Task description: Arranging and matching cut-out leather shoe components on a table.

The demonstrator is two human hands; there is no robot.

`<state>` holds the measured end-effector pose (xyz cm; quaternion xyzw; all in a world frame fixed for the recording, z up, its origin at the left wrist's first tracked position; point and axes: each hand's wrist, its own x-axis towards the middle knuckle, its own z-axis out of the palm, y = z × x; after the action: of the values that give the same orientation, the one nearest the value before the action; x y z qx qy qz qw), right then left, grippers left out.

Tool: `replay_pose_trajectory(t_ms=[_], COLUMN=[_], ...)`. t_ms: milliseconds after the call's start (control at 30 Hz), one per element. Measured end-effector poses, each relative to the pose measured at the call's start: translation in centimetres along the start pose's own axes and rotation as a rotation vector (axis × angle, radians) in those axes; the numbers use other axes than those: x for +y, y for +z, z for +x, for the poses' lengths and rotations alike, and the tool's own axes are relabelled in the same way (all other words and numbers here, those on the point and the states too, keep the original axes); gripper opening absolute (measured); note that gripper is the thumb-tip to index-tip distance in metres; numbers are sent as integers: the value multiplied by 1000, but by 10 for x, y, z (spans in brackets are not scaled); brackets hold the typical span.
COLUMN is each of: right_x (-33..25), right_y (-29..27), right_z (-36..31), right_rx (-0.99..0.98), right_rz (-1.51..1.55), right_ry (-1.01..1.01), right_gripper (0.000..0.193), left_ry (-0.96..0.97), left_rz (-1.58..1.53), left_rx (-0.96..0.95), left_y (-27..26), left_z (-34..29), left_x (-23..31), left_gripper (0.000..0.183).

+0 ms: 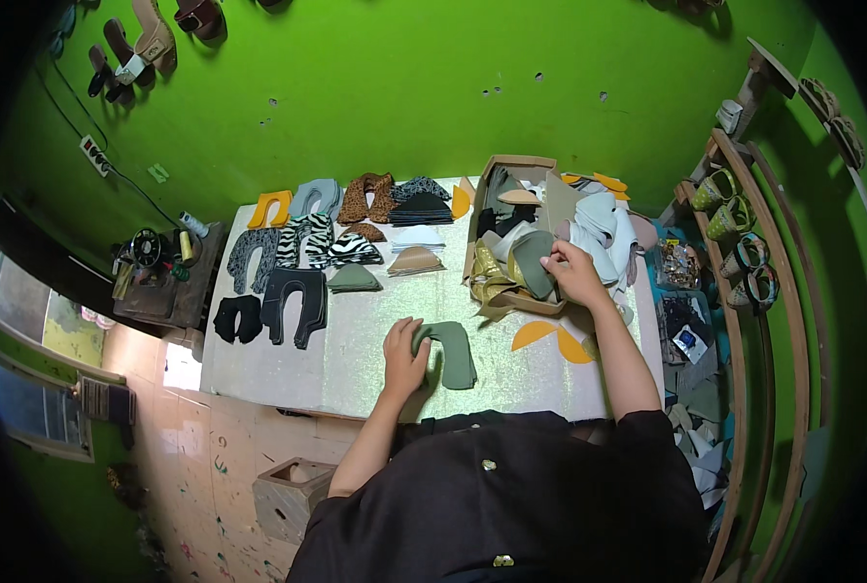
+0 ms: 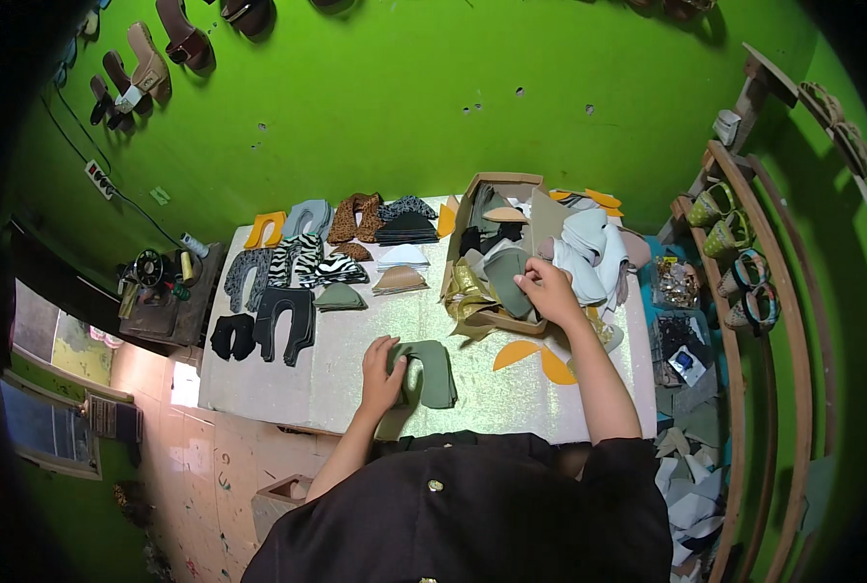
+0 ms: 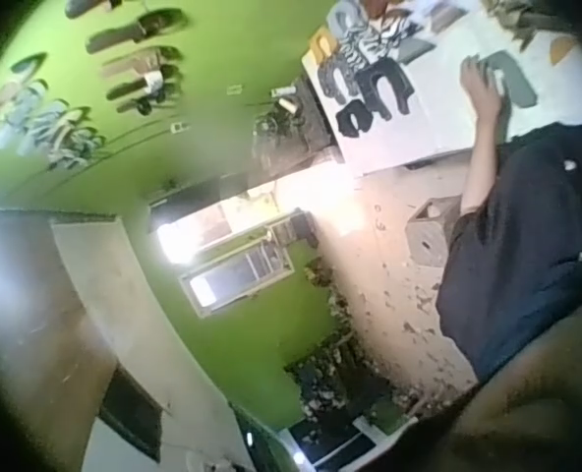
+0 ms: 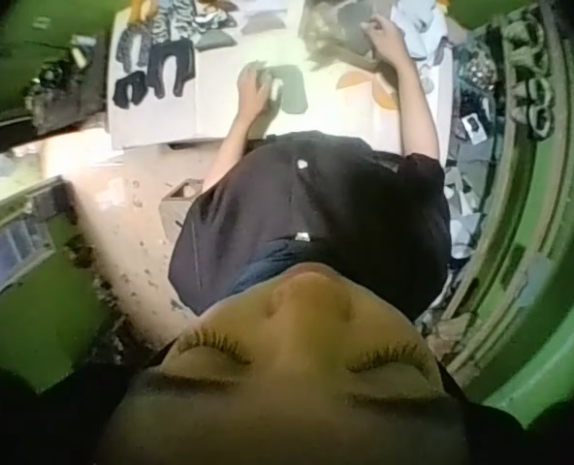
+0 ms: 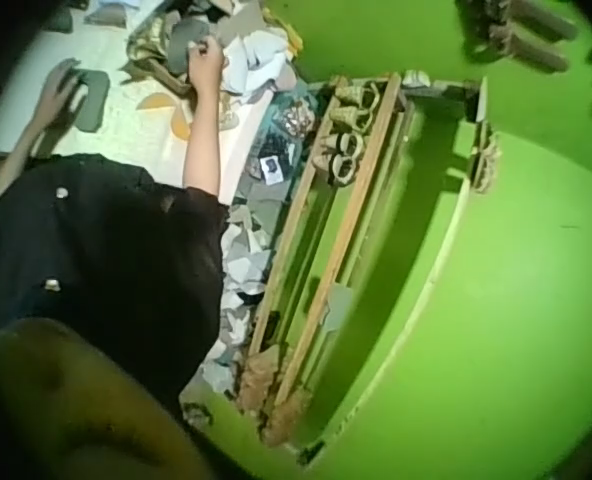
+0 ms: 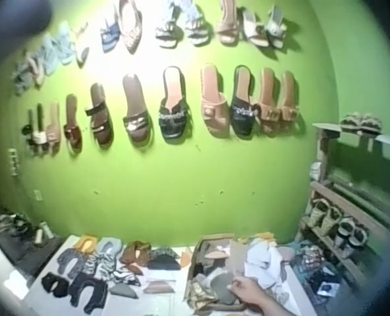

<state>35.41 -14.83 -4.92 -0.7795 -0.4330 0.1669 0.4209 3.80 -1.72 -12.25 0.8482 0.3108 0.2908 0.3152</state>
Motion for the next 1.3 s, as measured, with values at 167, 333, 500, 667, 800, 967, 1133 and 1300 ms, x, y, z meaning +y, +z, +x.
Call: replay_pose_trajectory(t_ms=[167,333,500,667,800,967,1133,1300], right_x=[1,-22,-27,-10,-4,-14,-53,-61], right_y=[20,42,62,64,56,48,47,52], right_z=[-1,-15,-26,-28,-23,-19,-26,-30], right_rx=[81,-26,-21,79,360,645,771,237], right_rz=[572,682,883,829,794,331,248,-20], right_ry=[2,-6,108,98,87,241,30,-94], right_gripper=[16,14,14,17,19,71,69,60], left_ry=[106,165,85,-7,65,168,57,111], left_rz=[-111,-168,-133,-228,-173,-181,-555,-446], left_rx=[32,-11,-188,-215,-130,70,-20,-60], left_y=[-7,-3,26,45,37,17,-6,-7], left_z=[25,44,62,60,63,73,84,99], left_x=[40,67,88,90,89,90,103,109], left_gripper=[29,25,23,21,19,17,19,19])
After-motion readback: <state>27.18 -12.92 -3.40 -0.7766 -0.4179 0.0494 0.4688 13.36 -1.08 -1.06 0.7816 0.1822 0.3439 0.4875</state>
